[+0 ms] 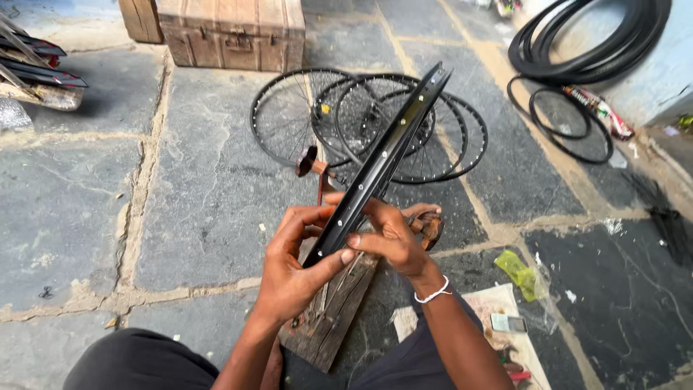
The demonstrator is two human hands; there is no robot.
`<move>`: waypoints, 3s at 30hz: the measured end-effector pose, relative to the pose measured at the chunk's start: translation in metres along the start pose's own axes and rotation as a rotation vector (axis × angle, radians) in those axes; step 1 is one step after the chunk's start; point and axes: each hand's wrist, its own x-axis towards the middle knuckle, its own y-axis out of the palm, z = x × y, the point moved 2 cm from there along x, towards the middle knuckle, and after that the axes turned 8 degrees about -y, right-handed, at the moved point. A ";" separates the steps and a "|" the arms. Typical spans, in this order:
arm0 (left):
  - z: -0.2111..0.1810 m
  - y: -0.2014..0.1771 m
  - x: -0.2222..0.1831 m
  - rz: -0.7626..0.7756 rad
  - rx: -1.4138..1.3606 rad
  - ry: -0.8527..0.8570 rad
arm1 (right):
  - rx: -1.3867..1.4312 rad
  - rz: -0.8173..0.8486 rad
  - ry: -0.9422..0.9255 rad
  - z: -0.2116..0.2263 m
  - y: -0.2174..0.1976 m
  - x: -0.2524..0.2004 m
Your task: The person sits on the floor and works on a bicycle wheel rim, threading spokes through the holes in the rim and onto the hub. They use their hands to position and tighten the spokes, occasionally spinning the wheel to check alignment.
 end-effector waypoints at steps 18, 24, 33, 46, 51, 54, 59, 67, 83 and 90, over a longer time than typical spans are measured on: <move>0.002 -0.001 -0.002 0.049 -0.083 0.044 | -0.881 0.005 -0.264 0.006 0.008 0.015; -0.001 -0.002 -0.004 0.053 -0.137 0.010 | -1.022 -0.813 -0.427 -0.030 0.082 0.003; 0.002 0.004 -0.003 0.021 -0.146 -0.017 | -0.455 -0.449 -0.160 -0.018 0.027 -0.023; -0.002 -0.005 -0.004 0.044 0.015 0.030 | -0.468 0.369 -0.071 0.026 -0.003 0.028; 0.003 -0.002 -0.006 0.038 -0.106 -0.056 | -0.915 0.612 0.060 0.013 -0.027 0.036; 0.001 0.001 -0.004 0.029 -0.109 -0.061 | -0.916 0.332 -0.071 0.005 -0.019 0.025; -0.001 0.000 -0.001 0.050 -0.221 -0.084 | -0.902 -0.359 -0.420 -0.004 0.039 0.008; 0.002 -0.001 -0.002 0.052 -0.251 -0.035 | -0.573 -0.660 -0.410 -0.029 0.062 0.000; -0.033 0.023 0.067 0.248 -0.041 -0.130 | 0.018 -0.877 0.038 -0.069 -0.044 -0.022; 0.148 -0.044 -0.081 -0.362 -0.472 -0.788 | 0.274 -0.772 0.702 -0.252 0.024 -0.177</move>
